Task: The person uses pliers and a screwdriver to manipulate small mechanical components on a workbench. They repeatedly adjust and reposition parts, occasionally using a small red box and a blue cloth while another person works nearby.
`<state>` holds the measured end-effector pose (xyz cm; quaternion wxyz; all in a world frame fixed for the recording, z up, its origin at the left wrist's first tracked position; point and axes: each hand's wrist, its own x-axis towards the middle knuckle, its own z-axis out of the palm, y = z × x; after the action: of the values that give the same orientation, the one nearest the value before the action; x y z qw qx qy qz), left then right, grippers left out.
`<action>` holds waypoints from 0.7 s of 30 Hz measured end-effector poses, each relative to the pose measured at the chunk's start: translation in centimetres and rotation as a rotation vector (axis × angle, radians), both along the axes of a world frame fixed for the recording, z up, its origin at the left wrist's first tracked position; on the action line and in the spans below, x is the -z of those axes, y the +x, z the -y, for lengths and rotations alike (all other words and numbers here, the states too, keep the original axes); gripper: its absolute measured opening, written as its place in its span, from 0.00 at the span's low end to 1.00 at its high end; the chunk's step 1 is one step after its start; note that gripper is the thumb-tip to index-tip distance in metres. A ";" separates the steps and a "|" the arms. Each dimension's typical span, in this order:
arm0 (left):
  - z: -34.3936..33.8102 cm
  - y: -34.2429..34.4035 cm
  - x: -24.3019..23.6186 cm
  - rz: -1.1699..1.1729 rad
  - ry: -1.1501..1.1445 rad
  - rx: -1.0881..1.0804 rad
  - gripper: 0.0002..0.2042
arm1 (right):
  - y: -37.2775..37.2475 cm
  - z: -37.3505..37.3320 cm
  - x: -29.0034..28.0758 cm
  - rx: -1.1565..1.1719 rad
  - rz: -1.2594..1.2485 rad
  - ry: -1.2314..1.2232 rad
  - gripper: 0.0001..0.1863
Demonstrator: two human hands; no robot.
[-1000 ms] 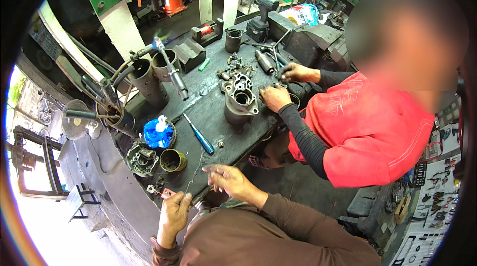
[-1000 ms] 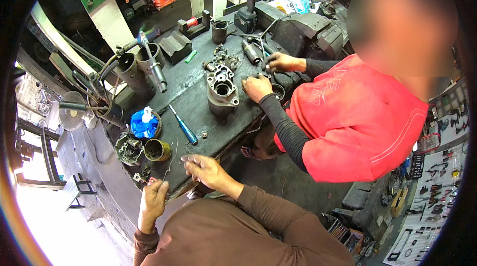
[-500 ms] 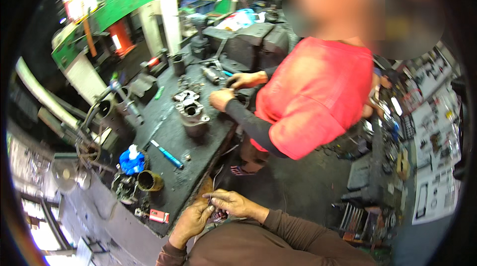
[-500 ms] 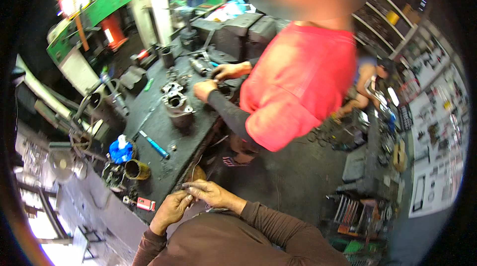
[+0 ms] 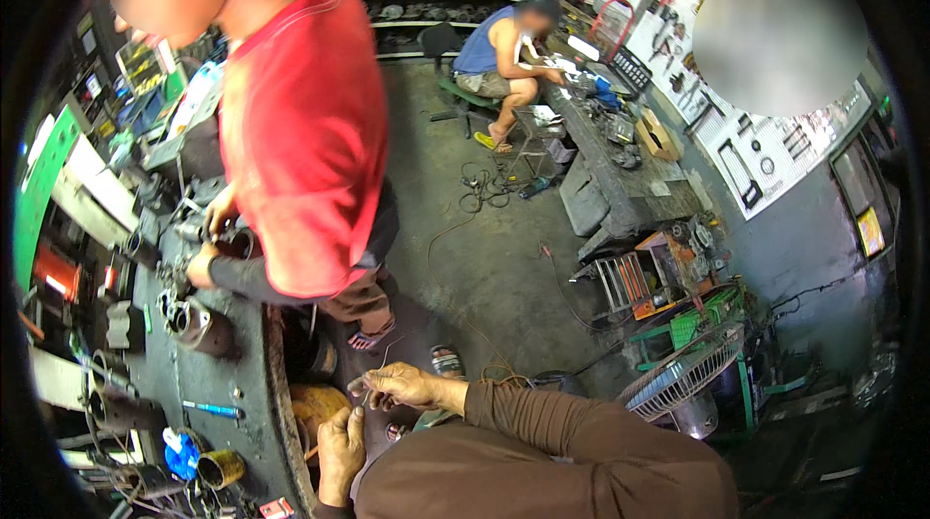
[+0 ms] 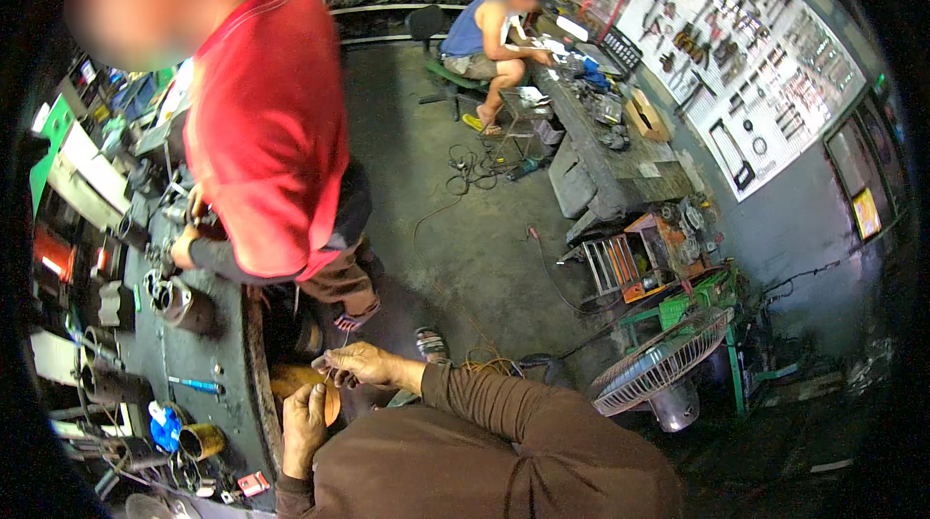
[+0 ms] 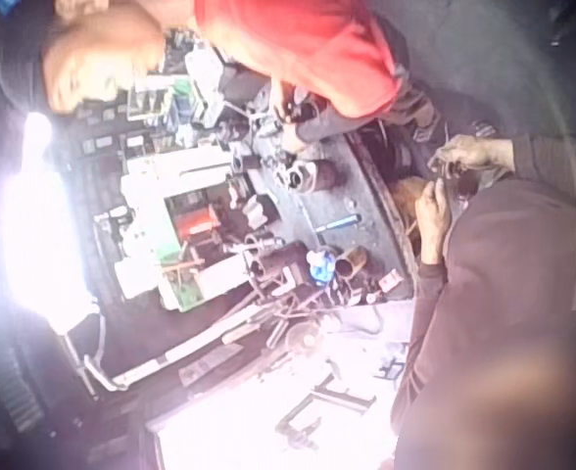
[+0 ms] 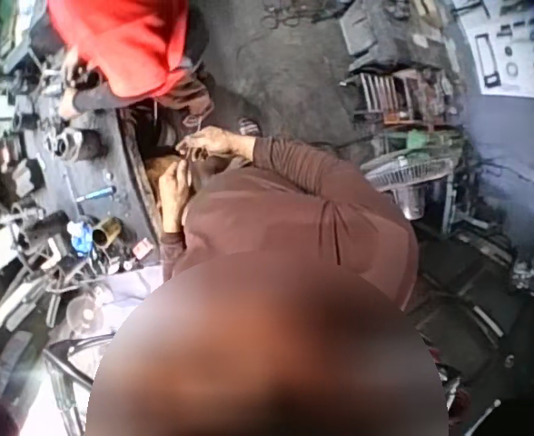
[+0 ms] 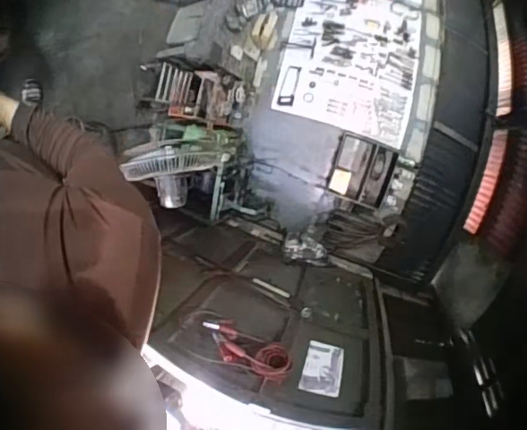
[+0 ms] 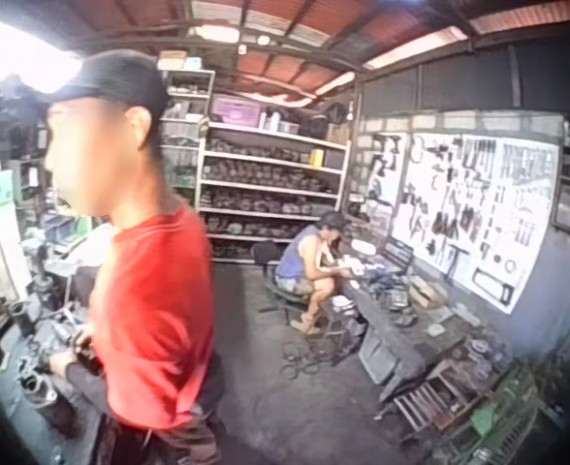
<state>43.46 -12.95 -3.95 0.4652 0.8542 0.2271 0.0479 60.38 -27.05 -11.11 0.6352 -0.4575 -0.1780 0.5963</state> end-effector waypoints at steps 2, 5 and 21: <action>1.2 3.4 -0.1 0.019 -0.029 0.042 0.23 | 2.5 1.8 0.3 0.026 -0.094 -0.004 0.29; 3.5 9.4 -0.4 0.003 -0.027 0.131 0.23 | 7.9 5.4 1.3 0.133 -0.059 0.028 0.29; 13.8 44.3 1.0 0.114 -0.118 0.329 0.19 | 37.4 35.3 13.0 1.266 -0.362 -0.311 0.33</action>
<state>87.77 -26.76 -4.95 0.5281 0.8470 0.0601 0.0060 97.74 -62.37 -24.11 0.8085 -0.4526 0.3215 0.1951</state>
